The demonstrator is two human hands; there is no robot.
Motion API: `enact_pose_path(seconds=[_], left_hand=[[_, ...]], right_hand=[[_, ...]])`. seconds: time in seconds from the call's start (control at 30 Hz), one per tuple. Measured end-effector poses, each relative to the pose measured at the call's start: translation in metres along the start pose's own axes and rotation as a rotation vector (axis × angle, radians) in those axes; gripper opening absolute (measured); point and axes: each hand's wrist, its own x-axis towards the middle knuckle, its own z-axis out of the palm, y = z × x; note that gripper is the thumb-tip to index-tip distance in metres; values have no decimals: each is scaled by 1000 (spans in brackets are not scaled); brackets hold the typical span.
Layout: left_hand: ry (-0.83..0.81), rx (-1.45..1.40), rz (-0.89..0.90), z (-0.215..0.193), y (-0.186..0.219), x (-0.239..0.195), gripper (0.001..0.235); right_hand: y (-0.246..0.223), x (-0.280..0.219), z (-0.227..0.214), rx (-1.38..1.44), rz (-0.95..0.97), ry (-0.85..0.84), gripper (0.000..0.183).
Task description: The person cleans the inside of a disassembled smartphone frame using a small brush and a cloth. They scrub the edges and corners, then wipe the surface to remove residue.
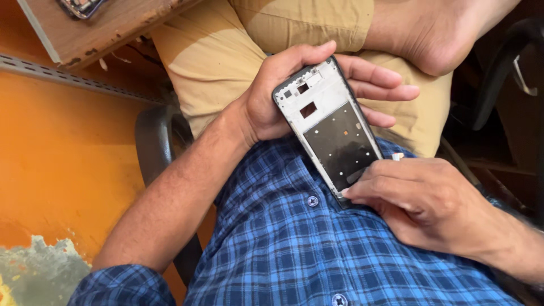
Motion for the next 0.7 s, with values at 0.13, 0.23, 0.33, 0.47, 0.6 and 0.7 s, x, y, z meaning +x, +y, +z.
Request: enact_pose_path(seconds=[0.13,0.23,0.33,0.47,0.6,0.7], left_hand=[[22,24,-12,7,2,5,68],[98,47,-29,18,8,8,70],[142,28,-38,27,9,12,70],[174,-44,-57,29,9,14,69],[141,-37,-24,30,6,13,68],[174,-36,21,34,11,11,69]], right_hand=[[3,-2,4,24,-71,110,33],[2,2,-9,57,-111,-9,30],[1,1,-12,70,-123,-49,24],[2,-4,-11,109,-139,-16,22],[3,-4,-19,168,-156,-46,17],[7,-7,-23,233,-135,108,7]])
